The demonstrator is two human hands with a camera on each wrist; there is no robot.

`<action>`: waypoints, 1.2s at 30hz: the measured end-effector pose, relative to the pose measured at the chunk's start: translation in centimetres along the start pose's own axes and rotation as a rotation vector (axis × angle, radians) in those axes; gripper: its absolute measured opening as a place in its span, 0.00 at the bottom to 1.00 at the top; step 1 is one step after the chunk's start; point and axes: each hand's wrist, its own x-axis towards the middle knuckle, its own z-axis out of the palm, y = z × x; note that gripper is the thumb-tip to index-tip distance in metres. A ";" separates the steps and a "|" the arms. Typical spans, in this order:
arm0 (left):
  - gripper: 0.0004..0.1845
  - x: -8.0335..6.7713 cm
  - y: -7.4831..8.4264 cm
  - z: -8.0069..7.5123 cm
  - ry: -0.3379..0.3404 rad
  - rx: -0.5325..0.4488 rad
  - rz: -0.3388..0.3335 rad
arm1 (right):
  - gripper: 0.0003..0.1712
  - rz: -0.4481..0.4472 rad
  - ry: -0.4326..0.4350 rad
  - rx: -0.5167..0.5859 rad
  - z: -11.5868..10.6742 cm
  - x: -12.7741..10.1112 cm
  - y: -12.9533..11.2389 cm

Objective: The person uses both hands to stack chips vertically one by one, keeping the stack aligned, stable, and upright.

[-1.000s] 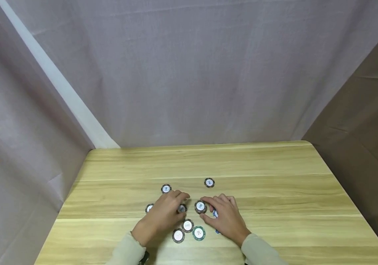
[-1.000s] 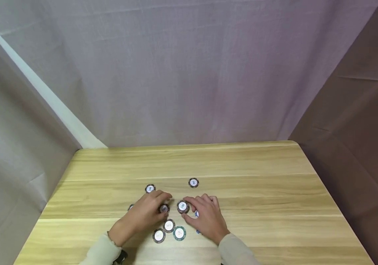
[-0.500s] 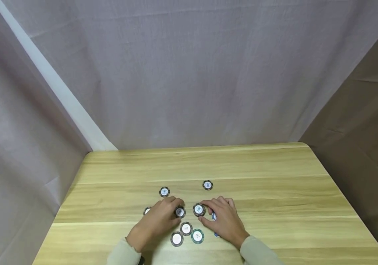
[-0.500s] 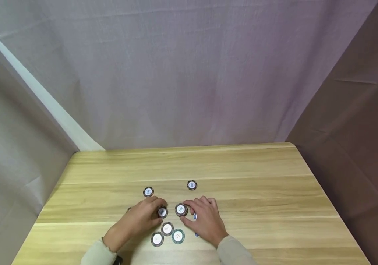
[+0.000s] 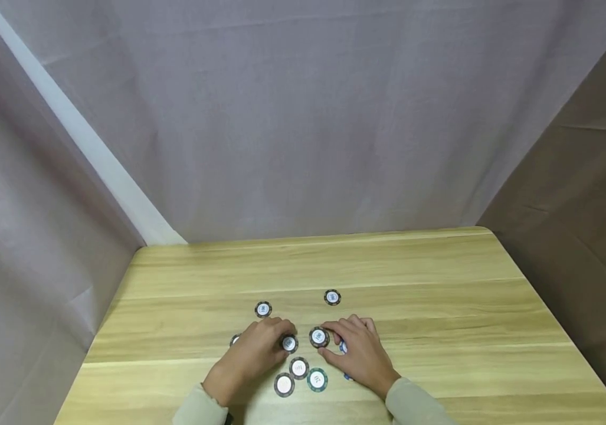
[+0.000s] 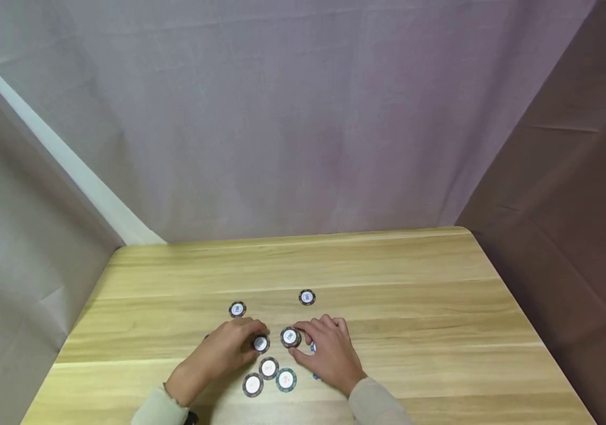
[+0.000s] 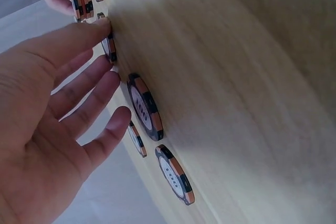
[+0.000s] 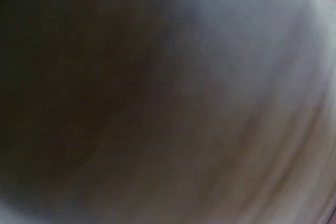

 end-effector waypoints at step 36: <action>0.19 0.9 0.8 0.8 0.021 0.260 0.152 | 0.27 -0.004 0.002 0.001 -0.1 0.0 0.0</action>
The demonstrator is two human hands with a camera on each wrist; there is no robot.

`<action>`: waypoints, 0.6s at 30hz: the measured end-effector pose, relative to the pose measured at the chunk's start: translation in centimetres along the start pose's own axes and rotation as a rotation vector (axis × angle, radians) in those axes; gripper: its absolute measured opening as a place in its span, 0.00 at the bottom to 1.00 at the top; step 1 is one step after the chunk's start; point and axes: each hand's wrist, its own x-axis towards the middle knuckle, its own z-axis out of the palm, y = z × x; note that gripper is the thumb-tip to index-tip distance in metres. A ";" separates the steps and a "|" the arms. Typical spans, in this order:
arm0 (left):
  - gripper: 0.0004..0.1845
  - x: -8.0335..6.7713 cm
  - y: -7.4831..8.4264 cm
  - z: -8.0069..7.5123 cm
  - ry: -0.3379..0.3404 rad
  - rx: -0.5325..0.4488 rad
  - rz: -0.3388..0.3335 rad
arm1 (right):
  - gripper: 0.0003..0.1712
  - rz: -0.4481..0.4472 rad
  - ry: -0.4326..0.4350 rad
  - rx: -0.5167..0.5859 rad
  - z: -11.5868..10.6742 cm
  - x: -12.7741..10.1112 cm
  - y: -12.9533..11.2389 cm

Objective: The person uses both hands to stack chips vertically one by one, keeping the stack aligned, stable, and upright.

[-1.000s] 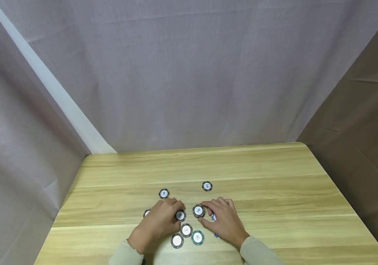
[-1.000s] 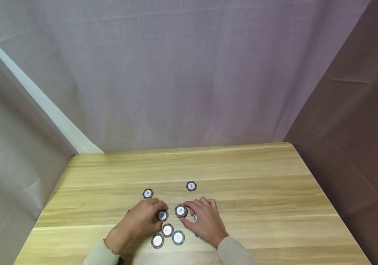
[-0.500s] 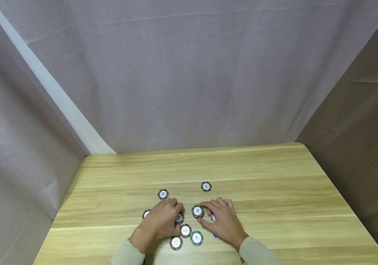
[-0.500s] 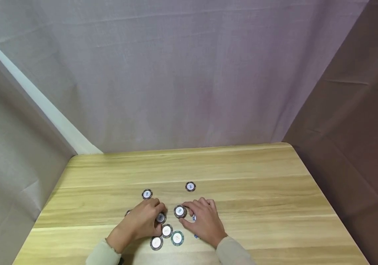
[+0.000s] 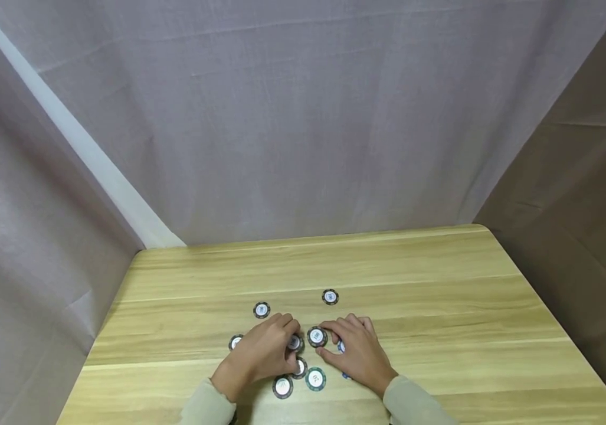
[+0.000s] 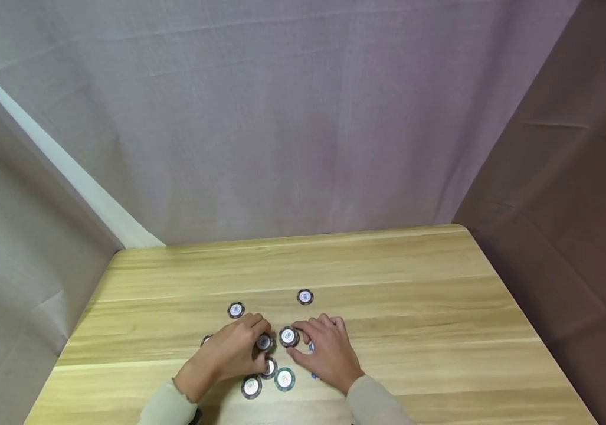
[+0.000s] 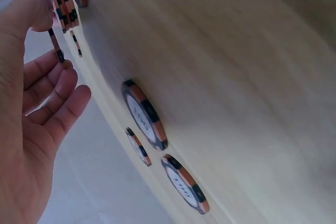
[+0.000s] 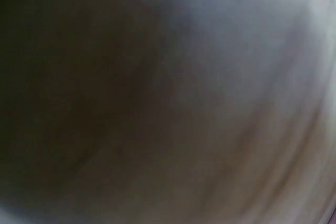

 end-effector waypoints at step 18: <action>0.22 2.4 1.4 0.2 0.040 0.056 -0.008 | 0.28 -0.026 0.029 -0.020 0.2 -0.1 0.2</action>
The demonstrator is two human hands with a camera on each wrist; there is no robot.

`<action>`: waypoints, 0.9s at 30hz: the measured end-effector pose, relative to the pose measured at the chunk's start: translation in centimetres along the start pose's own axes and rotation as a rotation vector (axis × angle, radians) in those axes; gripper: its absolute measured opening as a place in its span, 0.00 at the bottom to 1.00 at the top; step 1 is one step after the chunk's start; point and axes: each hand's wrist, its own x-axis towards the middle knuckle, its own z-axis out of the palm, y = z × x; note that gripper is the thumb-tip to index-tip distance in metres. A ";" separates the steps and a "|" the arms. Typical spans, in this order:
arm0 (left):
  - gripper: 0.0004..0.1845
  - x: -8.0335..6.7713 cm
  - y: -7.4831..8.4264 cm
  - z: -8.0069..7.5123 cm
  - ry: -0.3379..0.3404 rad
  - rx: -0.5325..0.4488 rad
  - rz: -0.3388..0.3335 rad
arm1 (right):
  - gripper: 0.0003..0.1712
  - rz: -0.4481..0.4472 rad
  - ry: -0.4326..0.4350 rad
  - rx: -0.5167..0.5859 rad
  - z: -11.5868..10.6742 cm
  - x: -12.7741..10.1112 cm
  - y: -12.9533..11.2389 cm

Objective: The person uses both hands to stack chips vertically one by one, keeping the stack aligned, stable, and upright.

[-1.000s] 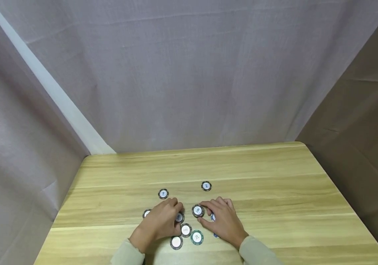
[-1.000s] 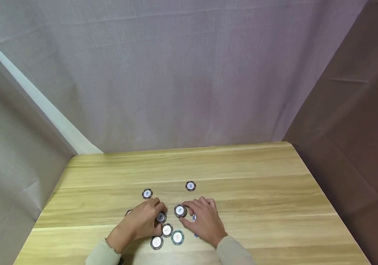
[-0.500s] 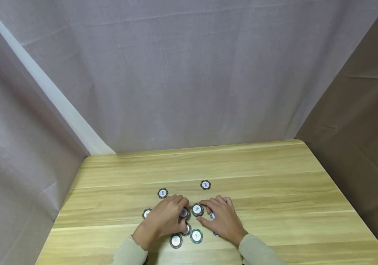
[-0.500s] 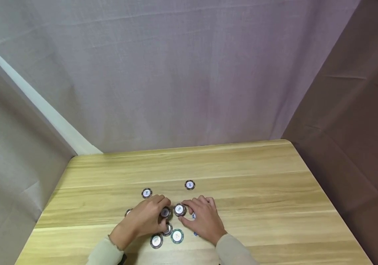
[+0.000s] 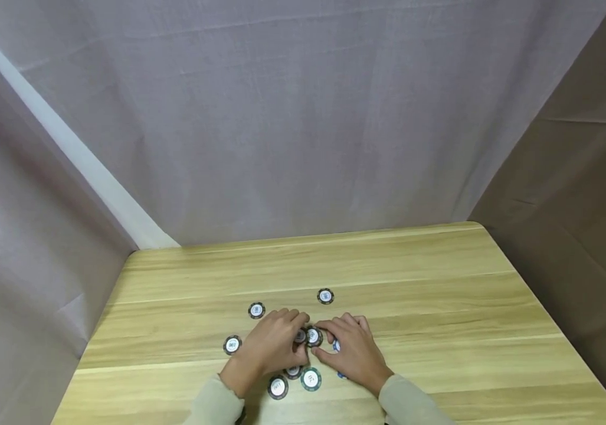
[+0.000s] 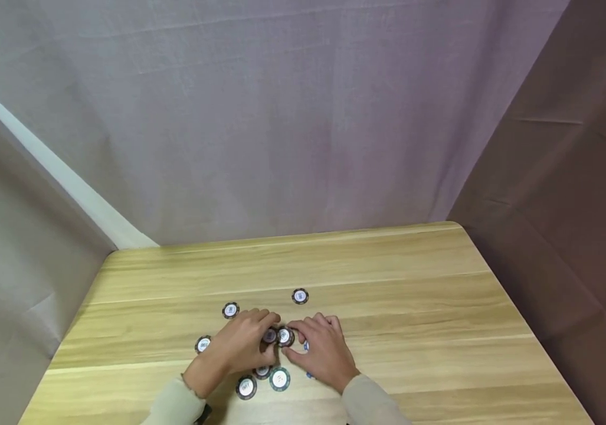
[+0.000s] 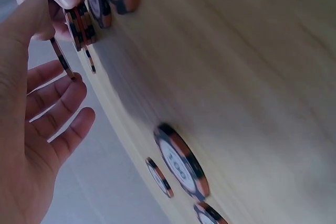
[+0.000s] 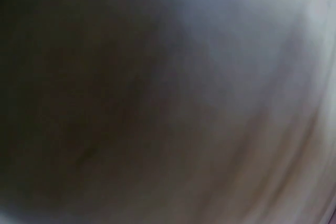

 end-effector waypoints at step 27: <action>0.23 1.4 1.2 0.4 -0.030 -0.103 -0.021 | 0.19 -0.005 0.010 -0.034 -0.1 0.0 -0.2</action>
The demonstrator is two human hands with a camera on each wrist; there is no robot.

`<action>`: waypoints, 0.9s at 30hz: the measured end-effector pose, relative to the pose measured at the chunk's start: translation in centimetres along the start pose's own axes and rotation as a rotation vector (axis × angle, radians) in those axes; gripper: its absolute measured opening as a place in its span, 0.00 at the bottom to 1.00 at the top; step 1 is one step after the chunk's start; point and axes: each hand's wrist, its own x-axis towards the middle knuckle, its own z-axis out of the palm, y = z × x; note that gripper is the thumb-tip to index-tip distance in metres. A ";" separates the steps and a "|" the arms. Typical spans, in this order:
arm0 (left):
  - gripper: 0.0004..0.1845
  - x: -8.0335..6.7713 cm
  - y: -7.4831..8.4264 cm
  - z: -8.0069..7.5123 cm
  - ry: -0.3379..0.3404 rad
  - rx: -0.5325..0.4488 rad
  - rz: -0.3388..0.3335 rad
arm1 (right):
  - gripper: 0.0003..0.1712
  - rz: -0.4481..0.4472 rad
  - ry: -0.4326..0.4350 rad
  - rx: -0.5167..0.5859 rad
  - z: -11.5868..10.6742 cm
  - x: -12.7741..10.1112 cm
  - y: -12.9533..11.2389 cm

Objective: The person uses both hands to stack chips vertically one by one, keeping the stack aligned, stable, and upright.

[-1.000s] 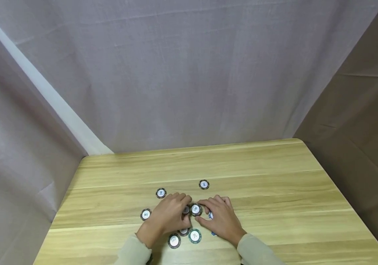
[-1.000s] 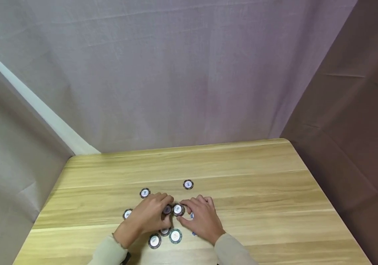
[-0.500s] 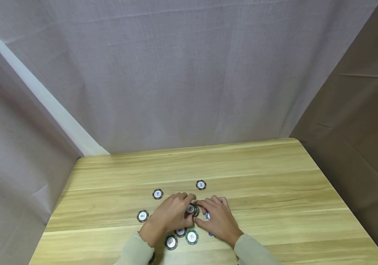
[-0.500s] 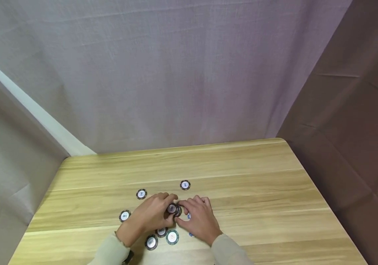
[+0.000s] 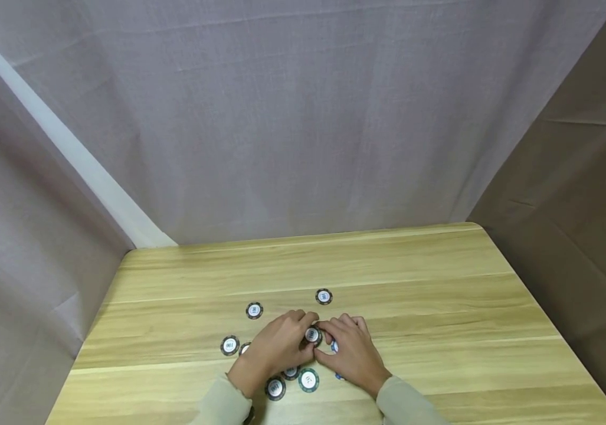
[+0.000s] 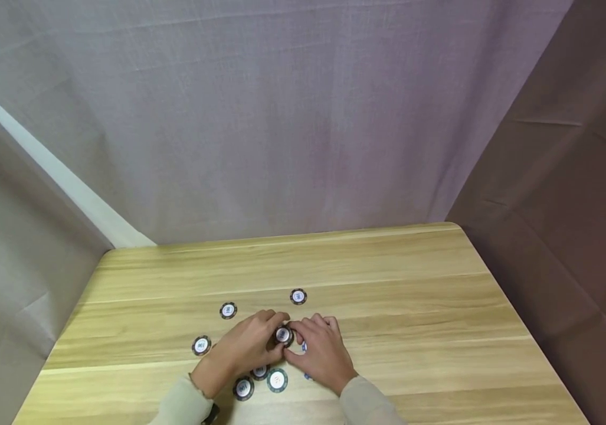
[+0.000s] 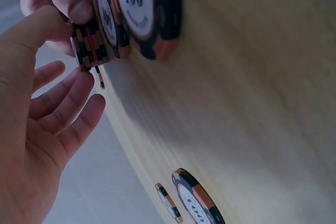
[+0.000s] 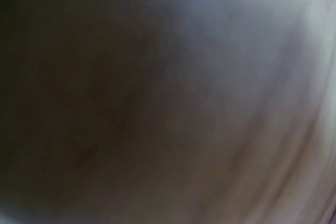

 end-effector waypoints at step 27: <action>0.22 -1.1 -0.1 0.7 -0.050 -0.384 -0.224 | 0.26 0.010 -0.005 0.079 0.3 0.0 0.3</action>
